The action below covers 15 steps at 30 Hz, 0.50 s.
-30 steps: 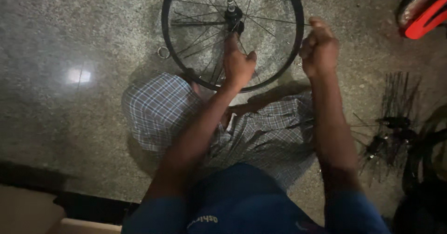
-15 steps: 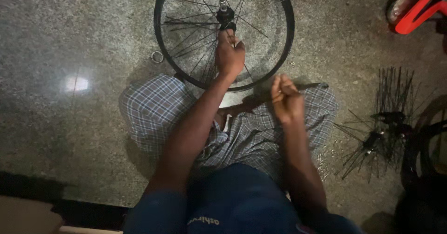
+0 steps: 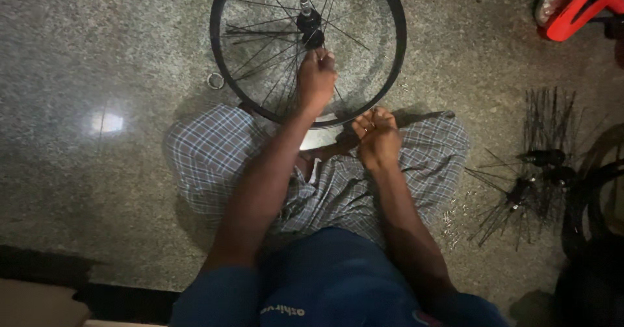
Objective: The person sits on the floor and laces a bicycle wheel by inserting spokes into the hub and rim. They thread the spoke ends through the rim holes and secure them with nipples, working systematically around the wheel.
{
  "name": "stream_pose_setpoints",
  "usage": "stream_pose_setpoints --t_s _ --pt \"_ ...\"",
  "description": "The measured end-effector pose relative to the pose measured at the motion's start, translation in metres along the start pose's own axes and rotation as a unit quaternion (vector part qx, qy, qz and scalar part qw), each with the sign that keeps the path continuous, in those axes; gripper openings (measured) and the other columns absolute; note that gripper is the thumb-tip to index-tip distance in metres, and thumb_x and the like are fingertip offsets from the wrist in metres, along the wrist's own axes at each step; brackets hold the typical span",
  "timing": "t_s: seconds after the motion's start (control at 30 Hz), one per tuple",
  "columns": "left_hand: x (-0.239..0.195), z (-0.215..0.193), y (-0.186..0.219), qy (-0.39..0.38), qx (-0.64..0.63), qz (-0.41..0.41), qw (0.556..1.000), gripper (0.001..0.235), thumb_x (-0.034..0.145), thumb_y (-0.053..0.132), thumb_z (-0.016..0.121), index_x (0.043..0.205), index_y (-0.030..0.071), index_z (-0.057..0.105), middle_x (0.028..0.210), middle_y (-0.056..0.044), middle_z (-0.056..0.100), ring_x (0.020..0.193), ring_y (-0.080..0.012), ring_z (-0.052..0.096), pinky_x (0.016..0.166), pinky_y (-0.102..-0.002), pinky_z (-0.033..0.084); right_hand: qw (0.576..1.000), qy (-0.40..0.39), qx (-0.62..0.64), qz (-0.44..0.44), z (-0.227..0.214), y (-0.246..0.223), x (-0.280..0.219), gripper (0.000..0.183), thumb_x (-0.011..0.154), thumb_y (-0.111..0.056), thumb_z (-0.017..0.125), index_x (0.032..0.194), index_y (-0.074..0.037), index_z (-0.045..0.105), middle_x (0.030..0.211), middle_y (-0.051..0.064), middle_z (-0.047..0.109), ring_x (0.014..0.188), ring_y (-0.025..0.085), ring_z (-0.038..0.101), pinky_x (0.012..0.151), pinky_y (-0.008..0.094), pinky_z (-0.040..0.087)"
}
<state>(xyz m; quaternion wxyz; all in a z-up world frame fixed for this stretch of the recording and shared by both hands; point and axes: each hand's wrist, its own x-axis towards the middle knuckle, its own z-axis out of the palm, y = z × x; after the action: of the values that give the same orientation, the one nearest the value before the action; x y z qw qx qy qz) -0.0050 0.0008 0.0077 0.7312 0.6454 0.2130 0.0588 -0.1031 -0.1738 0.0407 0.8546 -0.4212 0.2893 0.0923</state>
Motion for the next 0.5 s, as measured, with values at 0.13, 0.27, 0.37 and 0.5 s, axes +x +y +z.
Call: stream_pose_setpoints --t_s 0.13,0.27,0.37,0.5 --pt "-0.002 -0.024 0.021 -0.128 -0.08 -0.191 0.97 0.02 0.102 0.024 0.05 0.097 0.005 0.055 0.071 -0.01 0.066 0.046 -0.0161 0.055 0.042 -0.034 0.048 1.0 -0.01 0.02 0.005 0.006 -0.008 -0.003 0.008 0.107 -0.015 0.054 0.108 -0.01 0.061 0.095 0.007 0.067 0.086 0.024 0.067 0.082 0.041 0.058" --pt "-0.022 -0.036 0.027 -0.268 -0.109 -0.257 0.922 0.024 0.105 0.022 0.052 0.099 0.001 0.061 0.079 -0.011 0.068 0.064 -0.0187 0.07 0.06 -0.035 0.059 0.998 -0.046 0.022 -0.032 0.021 -0.026 -0.012 0.005 0.105 -0.012 0.058 0.104 -0.008 0.061 0.098 0.01 0.068 0.09 0.024 0.069 0.085 0.041 0.059" --pt "-0.023 -0.046 0.041 -0.348 -0.065 -0.261 0.898 0.022 0.109 0.024 0.056 0.102 0.002 0.058 0.087 -0.015 0.072 0.068 -0.0187 0.065 0.055 -0.033 0.046 0.995 -0.07 0.012 -0.065 0.031 -0.039 -0.017 0.01 0.107 -0.016 0.06 0.105 -0.006 0.062 0.099 0.011 0.068 0.088 0.024 0.067 0.084 0.04 0.058" --pt "-0.028 -0.05 0.058 -0.368 -0.06 -0.325 0.869 0.013 0.096 0.016 0.061 0.103 0.006 0.055 0.09 -0.011 0.066 0.071 -0.0233 0.07 0.056 -0.041 0.061 0.997 -0.039 -0.008 -0.059 0.038 -0.05 -0.013 0.012 0.104 -0.017 0.061 0.103 -0.005 0.063 0.095 0.009 0.067 0.083 0.022 0.066 0.08 0.038 0.058"
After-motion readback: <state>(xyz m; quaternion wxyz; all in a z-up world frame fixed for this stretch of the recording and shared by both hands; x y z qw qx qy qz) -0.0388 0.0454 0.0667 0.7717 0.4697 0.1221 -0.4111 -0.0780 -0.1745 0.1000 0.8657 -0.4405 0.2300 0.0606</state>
